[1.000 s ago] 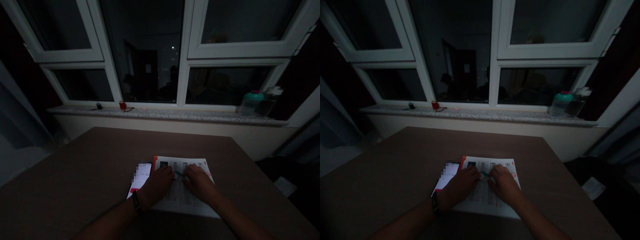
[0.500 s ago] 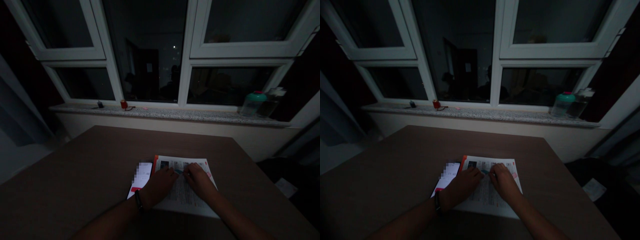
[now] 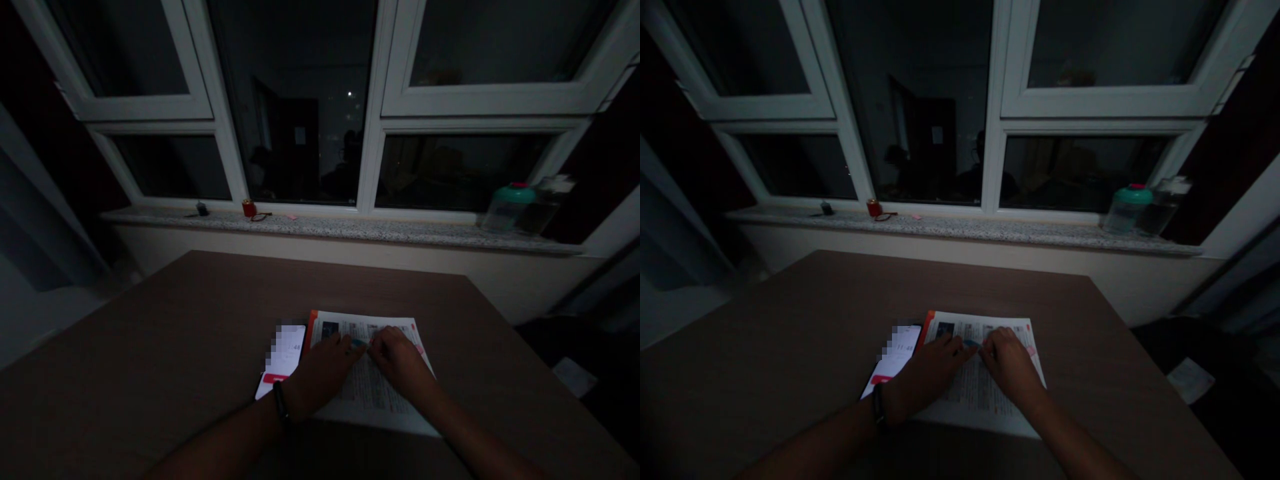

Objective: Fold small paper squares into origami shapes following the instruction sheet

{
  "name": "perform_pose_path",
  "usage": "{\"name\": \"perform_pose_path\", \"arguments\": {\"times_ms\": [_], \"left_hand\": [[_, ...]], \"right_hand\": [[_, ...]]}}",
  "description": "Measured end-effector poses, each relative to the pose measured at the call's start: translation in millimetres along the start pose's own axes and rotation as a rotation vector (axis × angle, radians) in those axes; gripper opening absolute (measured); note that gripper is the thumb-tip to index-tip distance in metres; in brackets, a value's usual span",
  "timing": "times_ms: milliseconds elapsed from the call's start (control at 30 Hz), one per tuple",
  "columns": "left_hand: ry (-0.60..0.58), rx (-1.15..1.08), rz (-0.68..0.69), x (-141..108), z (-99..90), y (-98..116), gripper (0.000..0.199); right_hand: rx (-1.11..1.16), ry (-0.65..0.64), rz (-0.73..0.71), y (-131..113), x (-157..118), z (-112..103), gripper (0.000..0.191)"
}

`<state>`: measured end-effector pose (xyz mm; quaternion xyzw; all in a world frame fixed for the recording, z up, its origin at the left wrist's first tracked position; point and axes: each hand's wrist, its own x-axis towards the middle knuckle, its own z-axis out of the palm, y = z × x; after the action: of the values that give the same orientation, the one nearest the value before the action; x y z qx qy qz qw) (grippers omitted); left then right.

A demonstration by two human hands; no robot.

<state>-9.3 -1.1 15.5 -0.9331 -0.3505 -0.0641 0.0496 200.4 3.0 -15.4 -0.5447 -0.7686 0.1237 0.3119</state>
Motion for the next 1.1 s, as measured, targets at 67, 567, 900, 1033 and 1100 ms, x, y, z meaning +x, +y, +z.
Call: {"name": "perform_pose_path", "arguments": {"times_ms": [67, 567, 900, 1033, 1100], "left_hand": [[0.001, -0.005, -0.003, -0.2, -0.2, 0.4, 0.042], [-0.016, 0.014, 0.012, 1.0, -2.6, 0.5, 0.040], [-0.016, -0.006, 0.017, 0.3, 0.4, -1.0, 0.043], [-0.005, -0.007, 0.013, -0.2, 1.7, -1.3, 0.045], [-0.010, 0.001, 0.013, 0.1, 1.2, -0.9, 0.046]], "right_hand": [[0.026, -0.001, 0.007, 1.1, 0.3, 1.0, 0.021], [0.078, -0.069, -0.077, 4.8, -1.1, -6.5, 0.012], [0.120, -0.127, 0.124, 3.0, 4.1, -0.9, 0.022], [0.110, -0.122, 0.150, 1.1, 5.3, 0.4, 0.023], [0.085, -0.103, 0.150, 2.0, 5.4, 0.6, 0.022]]}}
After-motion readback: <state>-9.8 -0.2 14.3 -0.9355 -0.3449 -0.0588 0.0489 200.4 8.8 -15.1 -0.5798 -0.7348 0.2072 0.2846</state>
